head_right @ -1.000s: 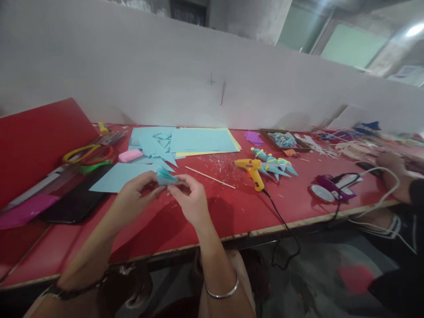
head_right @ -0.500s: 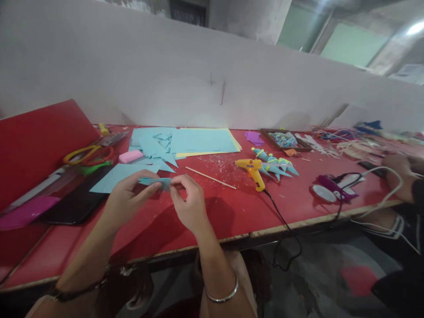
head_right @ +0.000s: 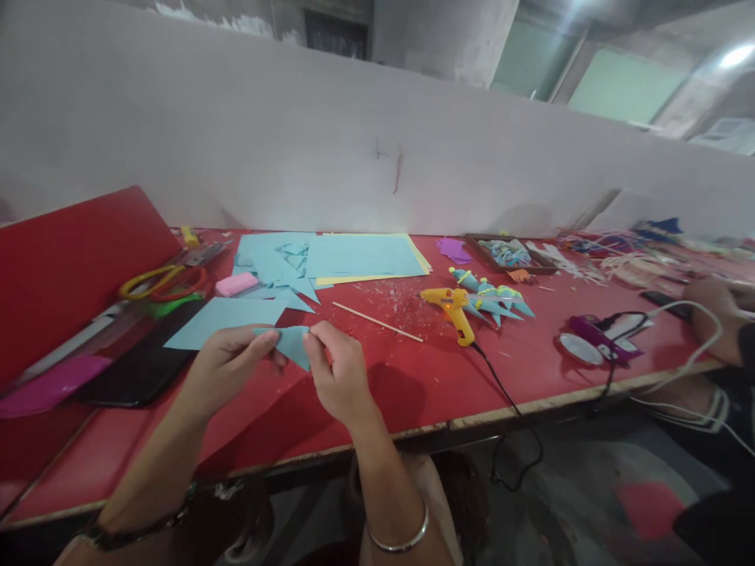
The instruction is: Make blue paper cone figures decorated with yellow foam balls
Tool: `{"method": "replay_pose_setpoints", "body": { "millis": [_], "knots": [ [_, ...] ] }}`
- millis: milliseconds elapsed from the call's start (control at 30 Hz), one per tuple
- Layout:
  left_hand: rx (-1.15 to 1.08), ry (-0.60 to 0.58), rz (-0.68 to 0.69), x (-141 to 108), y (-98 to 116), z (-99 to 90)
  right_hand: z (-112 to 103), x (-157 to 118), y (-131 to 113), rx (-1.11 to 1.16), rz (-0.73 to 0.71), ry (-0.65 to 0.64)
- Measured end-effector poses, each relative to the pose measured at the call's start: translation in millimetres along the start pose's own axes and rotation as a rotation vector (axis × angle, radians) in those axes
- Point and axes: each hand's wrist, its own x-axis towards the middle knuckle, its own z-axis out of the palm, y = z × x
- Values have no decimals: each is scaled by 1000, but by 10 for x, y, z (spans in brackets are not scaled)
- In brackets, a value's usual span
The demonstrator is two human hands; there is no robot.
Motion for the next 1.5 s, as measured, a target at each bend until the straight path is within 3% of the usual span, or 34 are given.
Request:
{"method": "replay_pose_setpoints", "body": {
  "millis": [200,333,567,833,1033,1167,1333,1500],
  "knots": [
    [98,106,26,-7,10,13,9,3,19,79,56,-147],
    [140,64,55,-9,-21,-33,-6,12,48,-15,48,-184],
    [404,-68,109,-46,-19,-188,12,7,76,-114,-22,-266],
    [322,-88,38,-56,-66,-171,-2,6,12,29,121,-291],
    [310,-220,71,-58,-94,-260,-13,12,14,34,120,-290],
    [360,-202,54,-76,-144,-307,-44,15,7,71,122,-393],
    [268,-264,19,-112,-192,-349,-57,12,-41,39,107,-435],
    [192,-232,1,-121,-184,-357,-18,11,-39,47,110,-359]
  ]
}}
